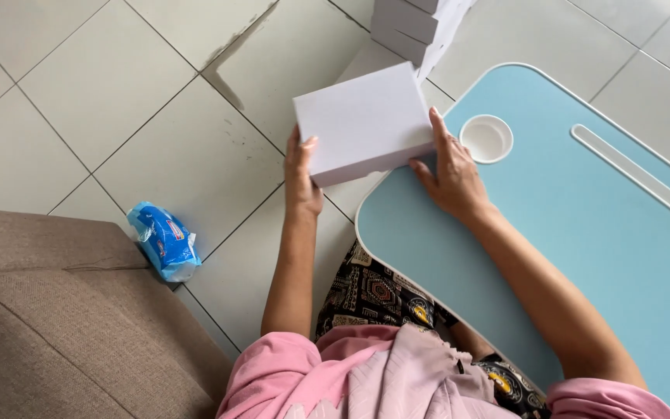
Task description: Folding flat cardboard sheets into finished boxes on a lap desk.
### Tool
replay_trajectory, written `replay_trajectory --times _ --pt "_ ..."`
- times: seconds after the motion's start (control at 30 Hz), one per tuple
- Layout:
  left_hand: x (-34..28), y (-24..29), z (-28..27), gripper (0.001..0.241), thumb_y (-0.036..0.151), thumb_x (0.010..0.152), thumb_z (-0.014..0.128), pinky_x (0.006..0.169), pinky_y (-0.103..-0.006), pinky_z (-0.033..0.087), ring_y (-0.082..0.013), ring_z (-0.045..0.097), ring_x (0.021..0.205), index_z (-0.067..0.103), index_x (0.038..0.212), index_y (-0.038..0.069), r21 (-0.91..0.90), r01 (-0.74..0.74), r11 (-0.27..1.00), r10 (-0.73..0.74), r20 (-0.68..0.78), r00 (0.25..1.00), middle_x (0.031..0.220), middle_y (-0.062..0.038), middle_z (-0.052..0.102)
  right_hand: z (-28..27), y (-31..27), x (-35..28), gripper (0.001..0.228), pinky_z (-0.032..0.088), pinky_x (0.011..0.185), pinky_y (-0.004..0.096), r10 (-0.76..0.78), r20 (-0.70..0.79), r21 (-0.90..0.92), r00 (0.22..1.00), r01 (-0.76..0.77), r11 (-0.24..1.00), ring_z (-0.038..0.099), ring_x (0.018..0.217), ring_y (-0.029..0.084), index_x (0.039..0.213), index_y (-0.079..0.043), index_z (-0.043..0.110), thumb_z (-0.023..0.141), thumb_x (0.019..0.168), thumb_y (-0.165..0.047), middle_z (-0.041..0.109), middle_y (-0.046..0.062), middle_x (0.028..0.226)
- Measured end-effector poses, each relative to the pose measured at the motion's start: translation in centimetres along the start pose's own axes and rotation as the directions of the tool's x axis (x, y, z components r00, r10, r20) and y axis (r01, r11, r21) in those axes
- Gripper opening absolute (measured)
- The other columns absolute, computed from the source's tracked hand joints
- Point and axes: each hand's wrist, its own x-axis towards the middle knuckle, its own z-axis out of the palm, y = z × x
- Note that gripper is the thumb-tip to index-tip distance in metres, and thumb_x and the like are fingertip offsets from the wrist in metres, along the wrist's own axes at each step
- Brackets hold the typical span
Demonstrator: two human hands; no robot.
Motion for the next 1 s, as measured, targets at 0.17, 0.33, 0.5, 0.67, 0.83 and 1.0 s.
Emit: replay_trajectory --times 0.17,0.33,0.5,0.67,0.83,1.0 --pt "3.2 -2.1 -0.1 0.071 0.047 0.095 0.069 0.102 -0.054 0.046 -0.0362 0.053 0.126 0.041 0.153 0.019 -0.148 -0.045 0.988 0.004 -0.266 0.964 0.146 -0.025 0.048 -0.4 -1.6 1.6 0.084 0.046 0.105 0.045 -0.075 0.023 0.012 0.997 0.074 0.997 0.05 0.141 0.035 0.164 -0.003 0.019 0.066 0.1 -0.028 0.054 0.016 0.153" --pt "8.3 -10.4 0.9 0.088 0.055 0.095 0.068 0.109 -0.0571 0.042 -0.0428 0.047 0.136 0.024 0.16 0.016 -0.03 -0.027 0.999 0.015 -0.355 0.935 0.154 -0.031 0.035 -1.3 -2.1 1.4 0.077 0.046 0.105 0.042 -0.094 0.067 0.022 0.993 0.093 0.995 0.048 0.143 0.033 0.162 -0.001 0.025 0.064 0.101 -0.025 0.052 0.014 0.154" --pt "9.5 -11.9 6.0 0.093 0.055 0.101 0.06 0.124 -0.0535 0.02 -0.0448 0.019 0.152 0.01 0.161 0.005 0.079 -0.032 0.996 0.056 -0.335 0.941 0.161 -0.036 0.016 -1.7 -2.1 1.7 0.069 0.048 0.1 0.045 -0.126 0.073 -0.032 0.989 0.128 0.991 0.051 0.139 0.036 0.158 0.0 0.034 0.062 0.101 -0.025 0.054 0.018 0.15" --pt "10.8 -12.0 8.4 0.101 0.062 0.101 0.052 0.127 -0.0491 0.002 -0.0397 0.001 0.156 -0.001 0.162 0.002 0.098 0.004 0.995 0.023 -0.269 0.963 0.165 -0.031 -0.003 -1.8 -1.9 1.7 0.07 0.047 0.102 0.043 -0.105 0.087 -0.055 0.991 0.11 0.992 0.05 0.141 0.033 0.16 -0.004 0.033 0.062 0.1 -0.025 0.055 0.015 0.149" --pt "12.5 -14.9 8.4 0.1 0.066 0.104 0.044 0.128 -0.0489 -0.005 -0.04 -0.007 0.156 -0.004 0.161 0.0 0.206 -0.017 0.978 0.065 -0.228 0.971 0.165 -0.031 -0.008 -1.8 -2.0 1.7 0.07 0.046 0.103 0.042 -0.078 0.11 -0.067 0.991 0.085 0.994 0.051 0.14 0.031 0.161 -0.007 0.034 0.062 0.1 -0.026 0.059 0.013 0.145" --pt "13.0 -15.9 9.1 0.104 0.072 0.103 0.035 0.125 -0.0476 -0.015 -0.0388 -0.021 0.152 -0.013 0.159 -0.002 0.228 0.019 0.973 0.021 -0.171 0.985 0.162 -0.033 -0.02 -1.9 -1.9 1.6 0.064 0.047 0.103 0.042 -0.108 0.107 -0.056 0.988 0.114 0.992 0.051 0.14 0.032 0.158 -0.006 0.038 0.061 0.1 -0.022 0.059 0.015 0.142"
